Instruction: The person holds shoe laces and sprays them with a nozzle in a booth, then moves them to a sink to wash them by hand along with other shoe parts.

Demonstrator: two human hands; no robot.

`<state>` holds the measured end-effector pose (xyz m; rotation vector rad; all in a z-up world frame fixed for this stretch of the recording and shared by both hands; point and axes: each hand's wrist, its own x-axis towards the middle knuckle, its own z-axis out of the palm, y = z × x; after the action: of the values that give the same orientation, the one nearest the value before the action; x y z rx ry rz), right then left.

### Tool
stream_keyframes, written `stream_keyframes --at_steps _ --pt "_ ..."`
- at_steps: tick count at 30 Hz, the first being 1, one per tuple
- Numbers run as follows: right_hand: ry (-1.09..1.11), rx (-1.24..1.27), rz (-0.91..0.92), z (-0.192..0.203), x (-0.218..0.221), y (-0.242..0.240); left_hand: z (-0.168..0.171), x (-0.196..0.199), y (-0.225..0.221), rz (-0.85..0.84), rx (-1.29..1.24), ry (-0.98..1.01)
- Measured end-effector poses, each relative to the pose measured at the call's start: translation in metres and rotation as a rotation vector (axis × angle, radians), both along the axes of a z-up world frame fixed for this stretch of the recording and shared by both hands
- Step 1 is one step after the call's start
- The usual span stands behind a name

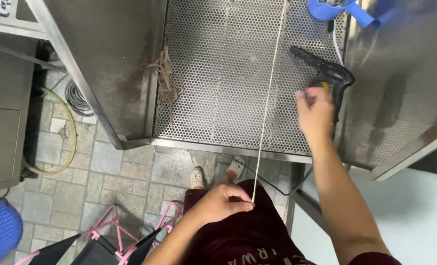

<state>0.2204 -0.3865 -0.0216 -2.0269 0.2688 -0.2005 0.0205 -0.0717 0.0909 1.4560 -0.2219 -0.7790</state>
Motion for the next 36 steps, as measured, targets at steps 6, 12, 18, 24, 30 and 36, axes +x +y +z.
stream_keyframes --at_steps 6,12,18,24,30,36 --pt "0.413 0.423 0.174 0.017 -0.028 0.07 -0.007 0.008 -0.021 -0.14 0.149 -0.176" --pt "0.338 0.258 0.134 0.032 -0.042 0.061 -0.018 0.011 -0.026 -0.108 0.348 -0.266" --pt "-0.006 -0.215 0.394 0.091 -0.073 0.068 -0.033 0.042 -0.01 -0.103 0.764 -0.128" --pt "-0.087 0.352 0.856 0.16 -0.144 0.106 -0.014 0.099 -0.022 0.359 0.375 -0.607" --pt "0.341 1.2 0.787 0.183 -0.199 0.089 -0.071 0.145 -0.026 0.081 0.446 -0.935" --pt "-0.221 1.359 0.354 0.221 -0.184 0.055 -0.092 0.114 0.006 -0.077 0.433 -0.494"
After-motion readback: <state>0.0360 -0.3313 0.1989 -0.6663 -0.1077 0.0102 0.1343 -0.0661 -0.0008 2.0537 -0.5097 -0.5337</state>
